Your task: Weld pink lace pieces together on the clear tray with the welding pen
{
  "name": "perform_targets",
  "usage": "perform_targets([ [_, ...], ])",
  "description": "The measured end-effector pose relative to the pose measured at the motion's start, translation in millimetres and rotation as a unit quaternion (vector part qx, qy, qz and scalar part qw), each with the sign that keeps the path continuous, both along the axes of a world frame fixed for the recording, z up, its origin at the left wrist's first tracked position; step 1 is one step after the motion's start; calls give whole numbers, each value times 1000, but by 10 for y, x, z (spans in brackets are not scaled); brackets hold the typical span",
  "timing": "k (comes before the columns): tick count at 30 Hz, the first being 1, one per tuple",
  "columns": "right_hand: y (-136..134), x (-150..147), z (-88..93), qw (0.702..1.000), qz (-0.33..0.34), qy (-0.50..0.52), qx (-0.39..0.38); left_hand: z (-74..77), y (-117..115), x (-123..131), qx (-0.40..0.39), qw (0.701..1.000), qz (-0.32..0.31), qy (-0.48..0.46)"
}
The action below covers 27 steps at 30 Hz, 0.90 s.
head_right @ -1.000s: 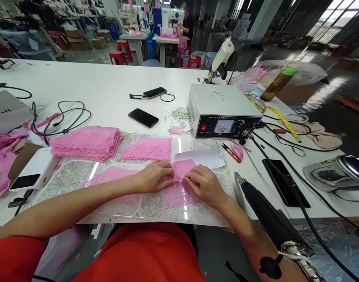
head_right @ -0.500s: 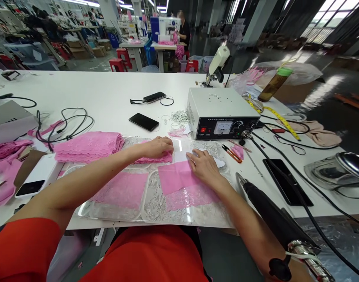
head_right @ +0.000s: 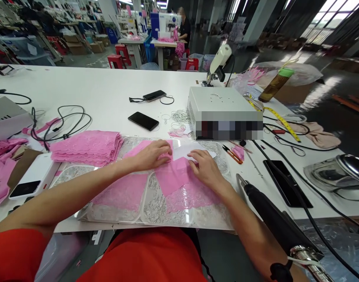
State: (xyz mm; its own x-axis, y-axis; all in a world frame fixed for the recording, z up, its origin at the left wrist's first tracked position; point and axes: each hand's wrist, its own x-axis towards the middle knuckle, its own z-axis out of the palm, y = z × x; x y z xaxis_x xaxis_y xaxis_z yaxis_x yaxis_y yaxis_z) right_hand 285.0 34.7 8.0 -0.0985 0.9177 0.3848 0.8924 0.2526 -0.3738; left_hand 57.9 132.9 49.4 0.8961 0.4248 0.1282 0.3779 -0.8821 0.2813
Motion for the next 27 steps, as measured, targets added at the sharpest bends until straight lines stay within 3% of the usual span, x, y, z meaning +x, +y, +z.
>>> perform_targets([
  [4, -384, 154, 56, 998, 32, 54, -29, -69, -499, -143, -27, 998, -58, -4],
  [7, -517, 224, 33, 996, 36, 63, -50, -176, -697, -131, -8, 997, -58, 45],
  [10, -508, 273, -10, 997, -4, 57, -51, -242, -723, -61, 9, 997, -37, 61],
  [15, -382, 304, -67, 987, -147, 36, -54, -217, -692, -32, -1, 998, -22, 50],
  [20, -293, 297, -25, 983, -160, 42, -78, -138, -683, -54, -41, 999, 2, 34],
  [23, -413, 270, 81, 984, -155, 59, -66, -86, -699, -73, -63, 998, 5, 19],
  [27, -776, 193, 157, 980, -178, 85, -41, -68, -770, -91, -75, 997, -28, 7],
])
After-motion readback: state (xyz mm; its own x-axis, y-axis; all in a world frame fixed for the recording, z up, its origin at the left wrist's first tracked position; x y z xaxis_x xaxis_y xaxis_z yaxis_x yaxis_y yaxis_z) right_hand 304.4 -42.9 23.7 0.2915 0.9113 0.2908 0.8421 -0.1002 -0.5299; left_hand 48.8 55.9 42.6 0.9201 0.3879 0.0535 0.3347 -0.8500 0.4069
